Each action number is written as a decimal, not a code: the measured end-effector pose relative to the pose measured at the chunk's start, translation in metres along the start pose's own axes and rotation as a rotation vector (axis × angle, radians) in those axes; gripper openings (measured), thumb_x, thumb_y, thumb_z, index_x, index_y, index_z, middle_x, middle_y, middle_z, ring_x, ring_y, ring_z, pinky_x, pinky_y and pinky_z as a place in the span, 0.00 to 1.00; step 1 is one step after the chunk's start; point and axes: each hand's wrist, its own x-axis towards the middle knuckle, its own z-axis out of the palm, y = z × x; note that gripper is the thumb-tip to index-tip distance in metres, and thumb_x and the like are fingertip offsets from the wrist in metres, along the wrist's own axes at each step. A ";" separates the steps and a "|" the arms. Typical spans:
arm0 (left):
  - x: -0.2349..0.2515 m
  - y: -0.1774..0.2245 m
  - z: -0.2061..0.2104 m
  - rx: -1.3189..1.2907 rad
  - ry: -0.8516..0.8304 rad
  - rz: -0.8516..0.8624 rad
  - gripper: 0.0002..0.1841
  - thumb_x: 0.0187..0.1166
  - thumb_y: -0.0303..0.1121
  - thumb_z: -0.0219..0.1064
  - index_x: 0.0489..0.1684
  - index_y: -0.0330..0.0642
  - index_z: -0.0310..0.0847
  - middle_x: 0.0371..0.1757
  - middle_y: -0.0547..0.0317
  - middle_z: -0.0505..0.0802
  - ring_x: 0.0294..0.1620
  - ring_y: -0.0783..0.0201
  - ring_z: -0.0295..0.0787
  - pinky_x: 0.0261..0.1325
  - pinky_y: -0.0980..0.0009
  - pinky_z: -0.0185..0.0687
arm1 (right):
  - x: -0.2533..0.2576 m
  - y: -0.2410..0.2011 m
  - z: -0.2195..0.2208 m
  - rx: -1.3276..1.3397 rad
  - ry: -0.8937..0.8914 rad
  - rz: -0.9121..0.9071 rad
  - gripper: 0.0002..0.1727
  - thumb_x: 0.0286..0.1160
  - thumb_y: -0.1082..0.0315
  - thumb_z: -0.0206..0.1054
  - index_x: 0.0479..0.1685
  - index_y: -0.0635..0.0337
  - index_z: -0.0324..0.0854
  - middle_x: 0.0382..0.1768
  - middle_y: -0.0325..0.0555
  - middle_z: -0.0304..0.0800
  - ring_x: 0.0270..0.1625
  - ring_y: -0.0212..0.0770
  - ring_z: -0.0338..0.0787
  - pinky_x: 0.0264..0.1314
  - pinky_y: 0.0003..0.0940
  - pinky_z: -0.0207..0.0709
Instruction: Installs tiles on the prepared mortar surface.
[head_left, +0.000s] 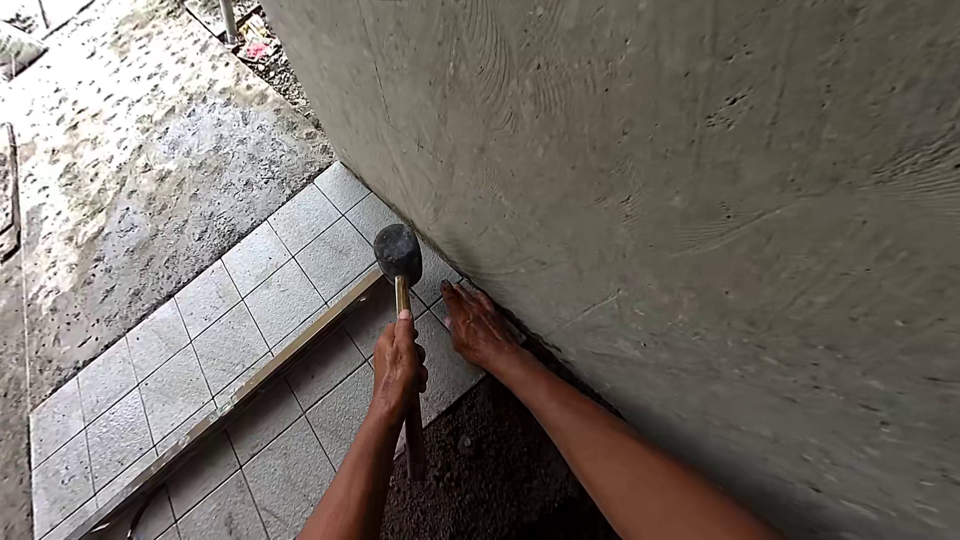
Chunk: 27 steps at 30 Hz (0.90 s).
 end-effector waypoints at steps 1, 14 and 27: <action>0.004 0.000 0.003 0.009 -0.003 -0.002 0.29 0.95 0.56 0.41 0.53 0.36 0.74 0.18 0.57 0.77 0.07 0.66 0.69 0.11 0.71 0.73 | 0.000 0.000 0.000 0.000 0.004 0.003 0.33 0.85 0.69 0.56 0.90 0.66 0.57 0.89 0.54 0.65 0.91 0.52 0.64 0.92 0.59 0.50; -0.056 -0.049 -0.019 -0.041 -0.013 -0.019 0.27 0.96 0.50 0.39 0.47 0.34 0.75 0.16 0.55 0.78 0.07 0.64 0.70 0.09 0.71 0.73 | -0.045 0.006 -0.012 0.094 0.124 -0.001 0.28 0.85 0.70 0.53 0.85 0.67 0.67 0.85 0.54 0.72 0.86 0.51 0.73 0.91 0.54 0.58; -0.050 -0.059 0.007 0.266 -0.246 -0.002 0.29 0.92 0.60 0.42 0.48 0.42 0.76 0.16 0.54 0.78 0.09 0.61 0.72 0.12 0.68 0.73 | -0.094 0.010 -0.004 0.003 0.365 0.181 0.24 0.78 0.80 0.60 0.74 0.67 0.79 0.71 0.57 0.87 0.73 0.54 0.88 0.80 0.50 0.74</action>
